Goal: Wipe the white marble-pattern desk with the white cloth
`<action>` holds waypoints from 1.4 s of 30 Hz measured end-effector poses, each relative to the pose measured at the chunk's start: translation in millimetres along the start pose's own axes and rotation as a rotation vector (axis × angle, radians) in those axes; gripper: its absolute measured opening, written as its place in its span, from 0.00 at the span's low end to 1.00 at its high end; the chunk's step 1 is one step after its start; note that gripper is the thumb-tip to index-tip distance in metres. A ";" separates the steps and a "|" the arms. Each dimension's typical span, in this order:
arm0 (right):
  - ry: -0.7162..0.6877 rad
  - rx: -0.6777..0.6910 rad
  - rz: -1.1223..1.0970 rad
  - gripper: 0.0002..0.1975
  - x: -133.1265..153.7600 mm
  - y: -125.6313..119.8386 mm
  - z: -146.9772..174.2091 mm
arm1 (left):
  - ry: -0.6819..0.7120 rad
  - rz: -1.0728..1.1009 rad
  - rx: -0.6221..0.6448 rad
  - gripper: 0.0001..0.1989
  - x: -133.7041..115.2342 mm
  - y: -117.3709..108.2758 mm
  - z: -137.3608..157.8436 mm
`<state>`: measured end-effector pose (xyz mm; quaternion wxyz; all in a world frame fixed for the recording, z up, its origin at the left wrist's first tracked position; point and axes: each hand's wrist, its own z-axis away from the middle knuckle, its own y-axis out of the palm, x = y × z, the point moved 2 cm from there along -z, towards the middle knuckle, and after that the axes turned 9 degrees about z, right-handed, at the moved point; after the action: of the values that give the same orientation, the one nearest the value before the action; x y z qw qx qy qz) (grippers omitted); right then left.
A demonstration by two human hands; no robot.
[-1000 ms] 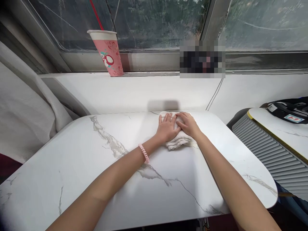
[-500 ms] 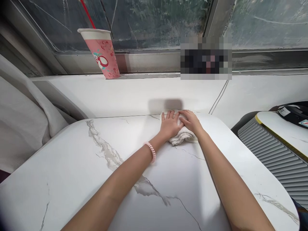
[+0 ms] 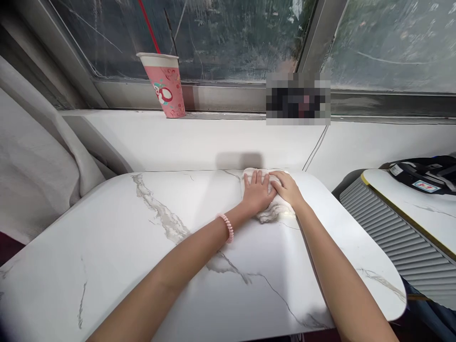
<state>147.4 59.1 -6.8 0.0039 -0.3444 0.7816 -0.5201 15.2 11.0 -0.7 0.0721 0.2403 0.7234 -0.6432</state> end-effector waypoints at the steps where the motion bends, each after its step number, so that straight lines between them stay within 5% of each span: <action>1: -0.001 -0.001 0.010 0.18 2.1 -2.5 4.8 | 0.002 -0.002 0.004 0.33 -2.8 0.4 4.4; 28: 0.035 0.003 -0.032 0.19 32.1 -67.4 151.1 | 0.094 0.121 0.056 0.34 -83.5 10.4 132.9; 42: 0.106 0.038 -0.022 0.18 6.3 -95.1 179.2 | 0.260 0.027 -0.092 0.34 -116.2 35.1 132.3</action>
<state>258.6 -110.6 -9.3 -0.0366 -0.3248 0.7668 -0.5525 105.1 -144.3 -5.6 -0.0025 0.3277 0.7520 -0.5719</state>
